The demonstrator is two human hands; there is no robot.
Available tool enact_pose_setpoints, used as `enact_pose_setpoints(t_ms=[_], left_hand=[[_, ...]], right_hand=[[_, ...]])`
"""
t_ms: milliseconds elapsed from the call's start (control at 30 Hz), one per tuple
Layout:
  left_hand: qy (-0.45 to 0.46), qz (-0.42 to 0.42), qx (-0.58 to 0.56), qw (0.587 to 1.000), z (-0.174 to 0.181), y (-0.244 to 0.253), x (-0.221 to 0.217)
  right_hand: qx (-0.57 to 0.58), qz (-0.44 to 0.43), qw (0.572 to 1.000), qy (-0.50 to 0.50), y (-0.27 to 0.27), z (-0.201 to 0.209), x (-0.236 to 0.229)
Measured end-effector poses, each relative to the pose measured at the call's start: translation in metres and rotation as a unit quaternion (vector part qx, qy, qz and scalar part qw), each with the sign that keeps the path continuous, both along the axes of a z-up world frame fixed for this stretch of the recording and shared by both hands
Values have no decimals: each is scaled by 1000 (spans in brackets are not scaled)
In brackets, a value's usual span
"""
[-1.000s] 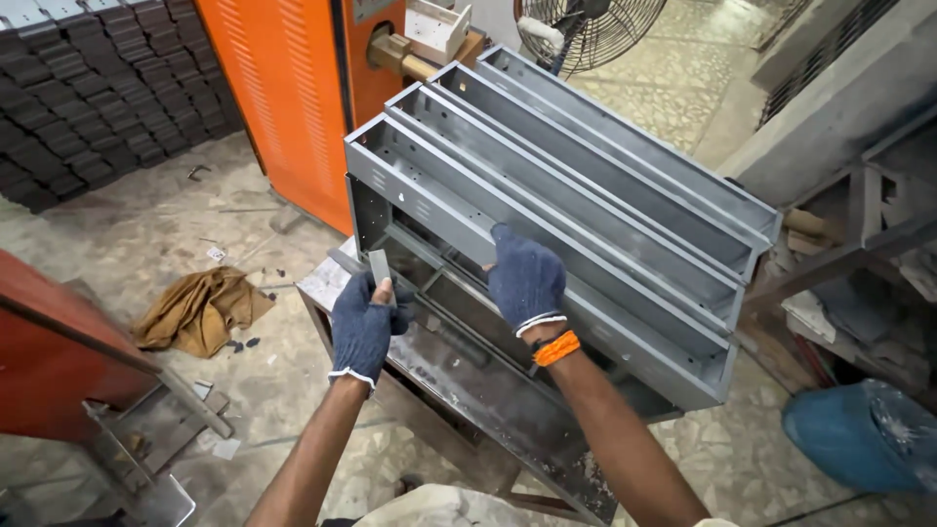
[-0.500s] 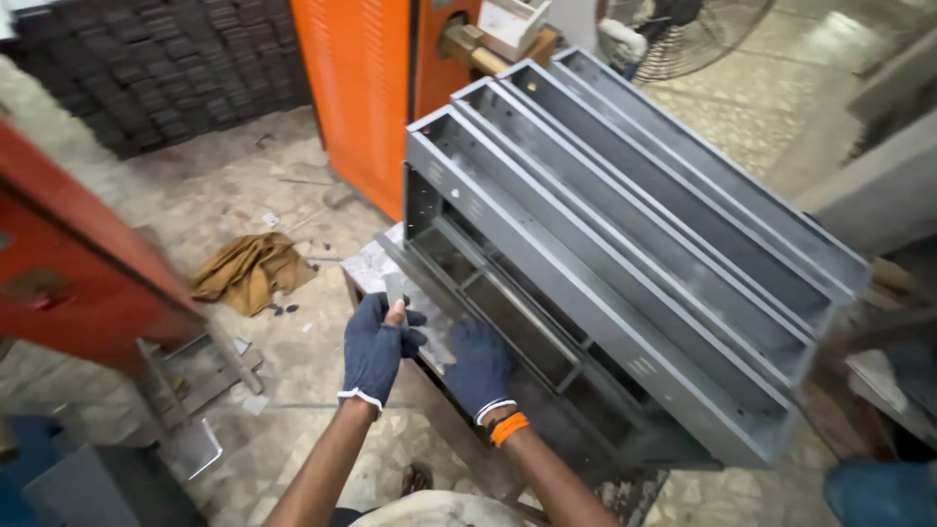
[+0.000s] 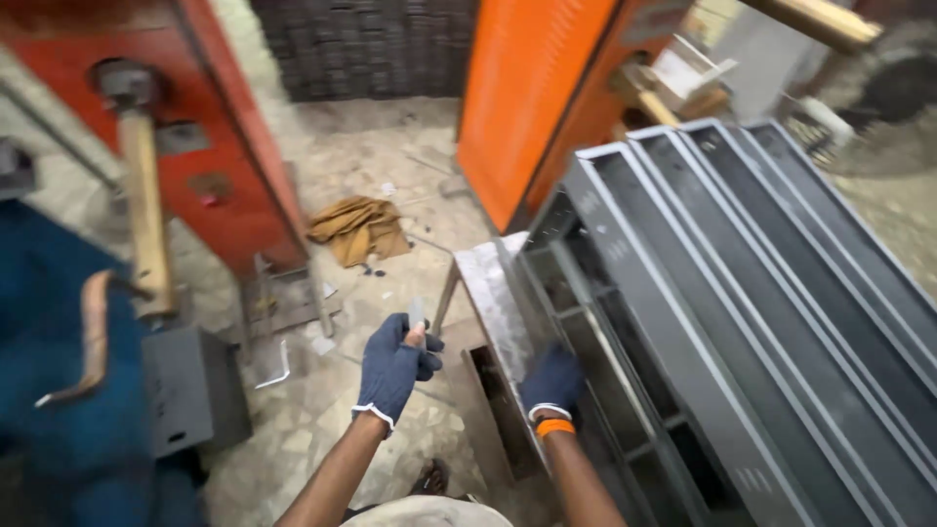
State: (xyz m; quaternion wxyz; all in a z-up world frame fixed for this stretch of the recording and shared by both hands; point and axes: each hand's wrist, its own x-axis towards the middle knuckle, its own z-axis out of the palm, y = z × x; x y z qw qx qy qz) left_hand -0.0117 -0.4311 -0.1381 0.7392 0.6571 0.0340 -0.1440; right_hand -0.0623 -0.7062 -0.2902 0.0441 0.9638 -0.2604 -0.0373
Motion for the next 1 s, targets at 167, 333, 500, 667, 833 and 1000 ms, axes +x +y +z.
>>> enact_pose_setpoints(t_ms=[167, 333, 500, 667, 833, 1000], left_hand=[[29, 47, -32, 998, -9, 50, -6], [3, 237, -97, 967, -97, 140, -24], [11, 497, 143, 856, -85, 290, -20], [-55, 486, 43, 871, 32, 348, 28], [-39, 471, -166, 865, 76, 358, 33], [-55, 509, -179, 840, 33, 340, 13]], right_hand=[[131, 22, 990, -44, -5, -49, 16], [466, -56, 870, -153, 79, -27, 34], [655, 109, 731, -157, 195, 76, 52], [806, 198, 552, 75, 280, 240, 55], [756, 321, 532, 204, 310, 272, 77], [519, 393, 728, 216, 309, 280, 105]])
